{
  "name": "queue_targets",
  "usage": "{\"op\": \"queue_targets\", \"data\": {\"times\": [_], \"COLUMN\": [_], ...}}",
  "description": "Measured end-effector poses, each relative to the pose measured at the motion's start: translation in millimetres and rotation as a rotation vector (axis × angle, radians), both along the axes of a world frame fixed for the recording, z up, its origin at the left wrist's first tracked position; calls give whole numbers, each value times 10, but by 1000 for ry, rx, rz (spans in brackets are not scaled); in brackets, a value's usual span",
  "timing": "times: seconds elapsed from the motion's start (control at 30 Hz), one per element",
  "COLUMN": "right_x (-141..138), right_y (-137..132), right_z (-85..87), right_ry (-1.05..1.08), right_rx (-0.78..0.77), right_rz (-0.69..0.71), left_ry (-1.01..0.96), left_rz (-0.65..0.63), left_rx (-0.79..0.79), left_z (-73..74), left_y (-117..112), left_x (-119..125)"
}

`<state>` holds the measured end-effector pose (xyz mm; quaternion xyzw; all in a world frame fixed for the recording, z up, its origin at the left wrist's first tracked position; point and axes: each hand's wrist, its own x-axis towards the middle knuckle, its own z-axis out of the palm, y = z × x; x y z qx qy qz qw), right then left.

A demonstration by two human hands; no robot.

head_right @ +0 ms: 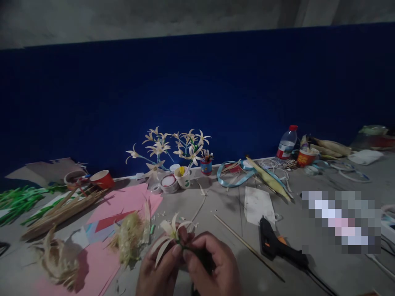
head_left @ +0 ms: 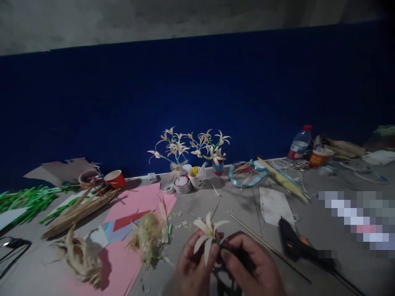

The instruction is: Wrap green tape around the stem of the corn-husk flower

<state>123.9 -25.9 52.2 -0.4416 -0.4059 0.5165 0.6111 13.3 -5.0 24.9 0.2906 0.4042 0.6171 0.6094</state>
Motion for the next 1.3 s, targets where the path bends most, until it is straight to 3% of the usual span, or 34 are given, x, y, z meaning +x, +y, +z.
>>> {"op": "queue_targets", "data": {"times": [0.23,0.37,0.53,0.67,0.8,0.9,1.03,1.13,1.2,1.3], "right_x": [69,47,46,46,32,41,85,95,84,69], "right_y": [132,182,201,187,176,167,114,53,19,-11], "right_z": [-60,-110,-171,-111,-50,-65,-56,-27,-28,-58], "right_ry": [512,663,728,751,741,601,196,-139,-291,-415], "right_rx": [-193,-208,-255,-276,-293,-226,-91,21,97,198], "right_rz": [393,574,678,710,647,506,285,98,-31,-146], "left_ry": [-125,-178,-200,-199,-183,-169,-152,8,112,100], "left_rz": [-200,-207,-194,-198,-181,-184,-190,-83,-26,-33], "left_rx": [54,54,46,43,54,31,27,99,111,76], "left_z": [48,132,152,133,108,64,-10,-44,-54,-50], "left_y": [50,51,41,30,26,41,65,71,66,50], "left_x": [64,32,2,19,30,38,46,24,-5,-42]}}
